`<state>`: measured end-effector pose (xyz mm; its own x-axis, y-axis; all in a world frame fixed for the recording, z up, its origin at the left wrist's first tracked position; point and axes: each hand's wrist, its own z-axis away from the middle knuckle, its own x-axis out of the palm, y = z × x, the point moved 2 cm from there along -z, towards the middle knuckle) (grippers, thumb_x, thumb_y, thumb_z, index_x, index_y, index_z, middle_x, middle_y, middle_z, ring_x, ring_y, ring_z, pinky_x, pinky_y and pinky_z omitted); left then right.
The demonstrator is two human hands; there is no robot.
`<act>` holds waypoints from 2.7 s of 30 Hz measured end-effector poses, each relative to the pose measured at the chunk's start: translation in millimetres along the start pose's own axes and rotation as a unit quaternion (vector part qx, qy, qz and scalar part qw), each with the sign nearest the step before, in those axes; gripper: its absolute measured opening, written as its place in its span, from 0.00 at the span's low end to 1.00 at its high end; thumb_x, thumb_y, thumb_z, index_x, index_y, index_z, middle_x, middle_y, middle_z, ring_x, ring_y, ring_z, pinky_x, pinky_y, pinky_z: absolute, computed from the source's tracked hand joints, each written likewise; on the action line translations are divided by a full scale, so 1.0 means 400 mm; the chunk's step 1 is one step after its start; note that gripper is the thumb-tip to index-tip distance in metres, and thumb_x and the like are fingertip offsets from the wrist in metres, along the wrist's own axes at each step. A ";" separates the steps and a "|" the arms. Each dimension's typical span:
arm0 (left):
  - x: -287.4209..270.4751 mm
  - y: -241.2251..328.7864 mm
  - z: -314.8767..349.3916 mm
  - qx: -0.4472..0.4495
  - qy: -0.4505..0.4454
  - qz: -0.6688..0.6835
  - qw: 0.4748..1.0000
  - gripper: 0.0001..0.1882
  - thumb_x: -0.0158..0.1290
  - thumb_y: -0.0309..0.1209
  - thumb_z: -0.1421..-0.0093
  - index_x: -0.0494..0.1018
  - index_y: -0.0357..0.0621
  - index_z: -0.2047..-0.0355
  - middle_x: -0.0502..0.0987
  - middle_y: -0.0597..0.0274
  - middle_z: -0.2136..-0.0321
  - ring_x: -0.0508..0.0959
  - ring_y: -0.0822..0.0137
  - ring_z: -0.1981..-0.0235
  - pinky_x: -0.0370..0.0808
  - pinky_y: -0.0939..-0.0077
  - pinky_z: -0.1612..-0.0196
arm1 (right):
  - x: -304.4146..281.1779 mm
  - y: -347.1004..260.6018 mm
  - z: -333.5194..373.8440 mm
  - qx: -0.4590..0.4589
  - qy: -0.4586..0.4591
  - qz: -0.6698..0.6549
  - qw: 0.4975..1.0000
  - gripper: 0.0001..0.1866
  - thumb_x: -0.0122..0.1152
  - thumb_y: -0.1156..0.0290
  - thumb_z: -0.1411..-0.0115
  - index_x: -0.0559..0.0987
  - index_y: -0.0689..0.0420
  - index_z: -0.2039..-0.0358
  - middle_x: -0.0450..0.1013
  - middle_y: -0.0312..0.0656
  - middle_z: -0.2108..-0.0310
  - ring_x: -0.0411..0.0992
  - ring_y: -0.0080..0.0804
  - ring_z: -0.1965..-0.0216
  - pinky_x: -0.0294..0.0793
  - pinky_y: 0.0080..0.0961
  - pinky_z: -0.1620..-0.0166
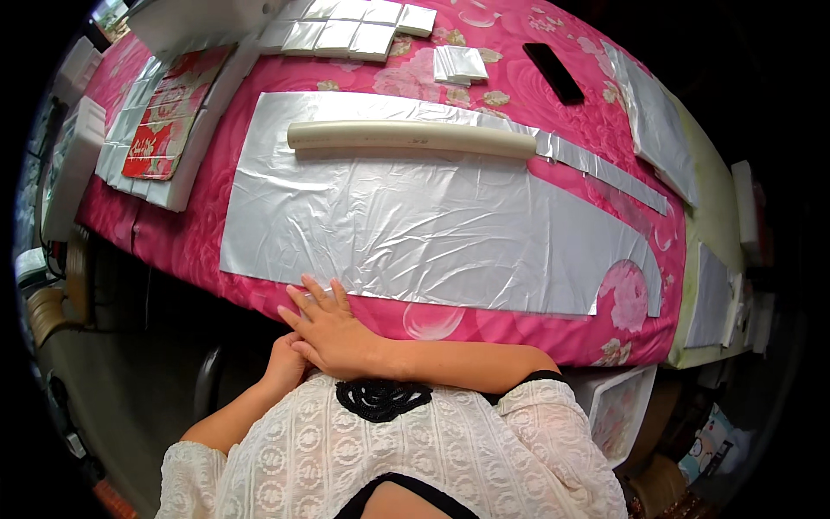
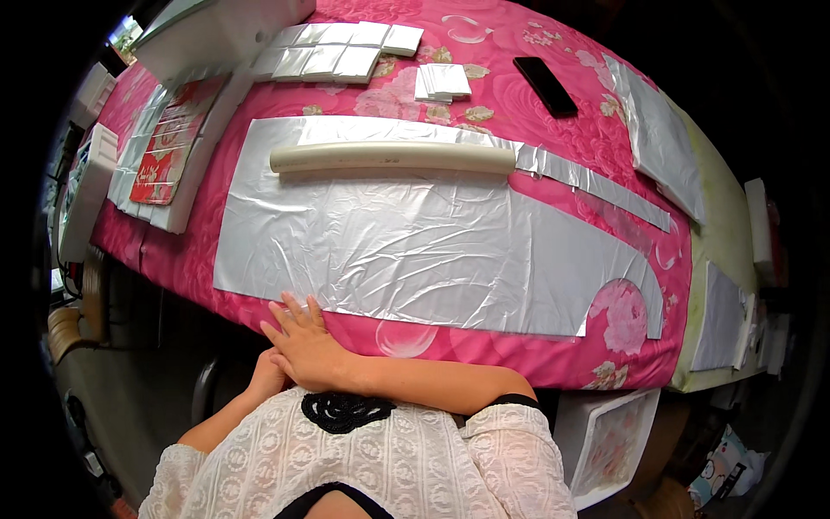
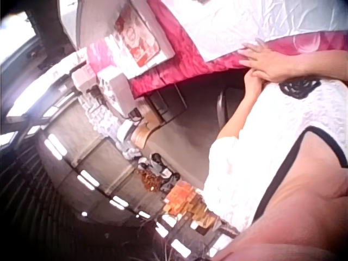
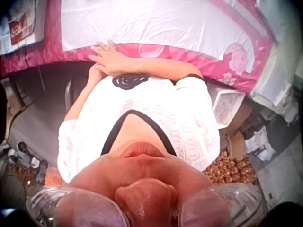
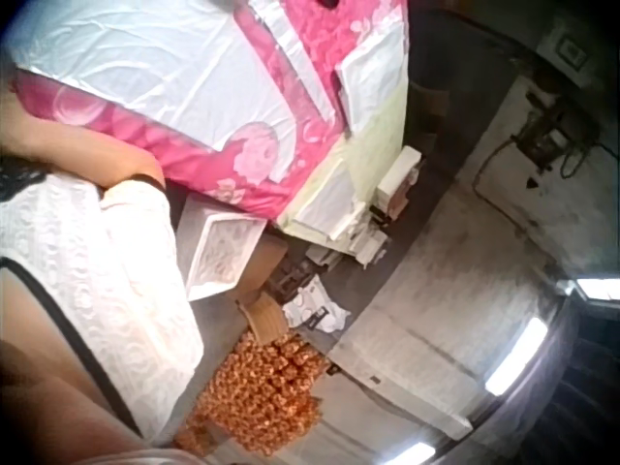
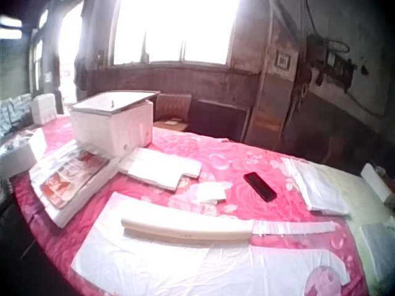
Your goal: The person wraps small rectangular items in clear plastic film on a pink floral tablecloth. They unroll the film, place an item, fold the film around it, and set the wrapped package aside. The process is repeated multiple times with items stacked on the table.
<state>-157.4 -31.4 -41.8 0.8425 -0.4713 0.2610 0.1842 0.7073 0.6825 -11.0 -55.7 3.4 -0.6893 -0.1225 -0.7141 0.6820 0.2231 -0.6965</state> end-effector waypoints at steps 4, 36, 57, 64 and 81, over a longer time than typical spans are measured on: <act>0.054 0.105 0.030 0.140 0.037 -0.338 0.930 0.04 0.57 0.25 0.49 0.76 0.36 0.74 0.78 0.62 0.79 0.77 0.74 0.77 0.73 0.78 0.72 | -0.113 0.028 -0.034 -0.111 -0.069 0.129 0.983 0.15 0.55 0.61 0.46 0.78 0.57 0.64 0.59 0.52 0.43 0.44 0.49 0.35 0.31 0.56 0.37; 0.227 0.301 -0.052 0.439 -0.121 -0.462 0.761 0.24 0.57 0.21 0.53 0.69 0.40 0.53 0.75 0.49 0.61 0.77 0.54 0.62 0.75 0.69 0.60 | -0.573 0.415 0.157 0.183 0.155 0.150 0.959 0.22 0.64 0.62 0.52 0.76 0.57 0.57 0.70 0.45 0.73 0.68 0.42 0.69 0.67 0.33 0.62; 0.648 0.175 -0.193 0.509 -0.226 -0.592 0.583 0.42 0.53 0.44 0.52 0.51 0.38 0.40 0.37 0.33 0.37 0.39 0.35 0.36 0.44 0.50 0.37 | -0.642 0.625 1.021 0.460 0.425 0.345 0.699 0.18 0.49 0.69 0.42 0.73 0.63 0.53 0.68 0.51 0.49 0.64 0.45 0.46 0.60 0.33 0.42; 0.662 0.176 -0.205 0.510 -0.238 -0.606 0.562 0.41 0.49 0.48 0.49 0.52 0.39 0.40 0.37 0.36 0.37 0.37 0.36 0.36 0.42 0.49 0.37 | -0.653 0.558 0.984 0.405 0.478 0.411 0.662 0.06 0.59 0.72 0.49 0.76 0.60 0.72 0.76 0.41 0.69 0.74 0.39 0.64 0.71 0.33 0.57; 0.418 0.347 -0.207 0.050 -0.230 -0.205 0.950 0.06 0.54 0.31 0.43 0.72 0.41 0.70 0.77 0.63 0.75 0.77 0.73 0.73 0.74 0.79 0.69 | -0.355 0.071 0.378 0.077 0.299 0.057 0.949 0.13 0.66 0.68 0.53 0.74 0.57 0.69 0.72 0.42 0.72 0.71 0.40 0.69 0.71 0.31 0.67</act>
<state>51.1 31.6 40.1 0.3952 -0.8932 0.2145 0.3798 0.3715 0.8472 143.3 -178.1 74.4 -0.5925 0.4761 -0.6498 0.7566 0.0518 -0.6518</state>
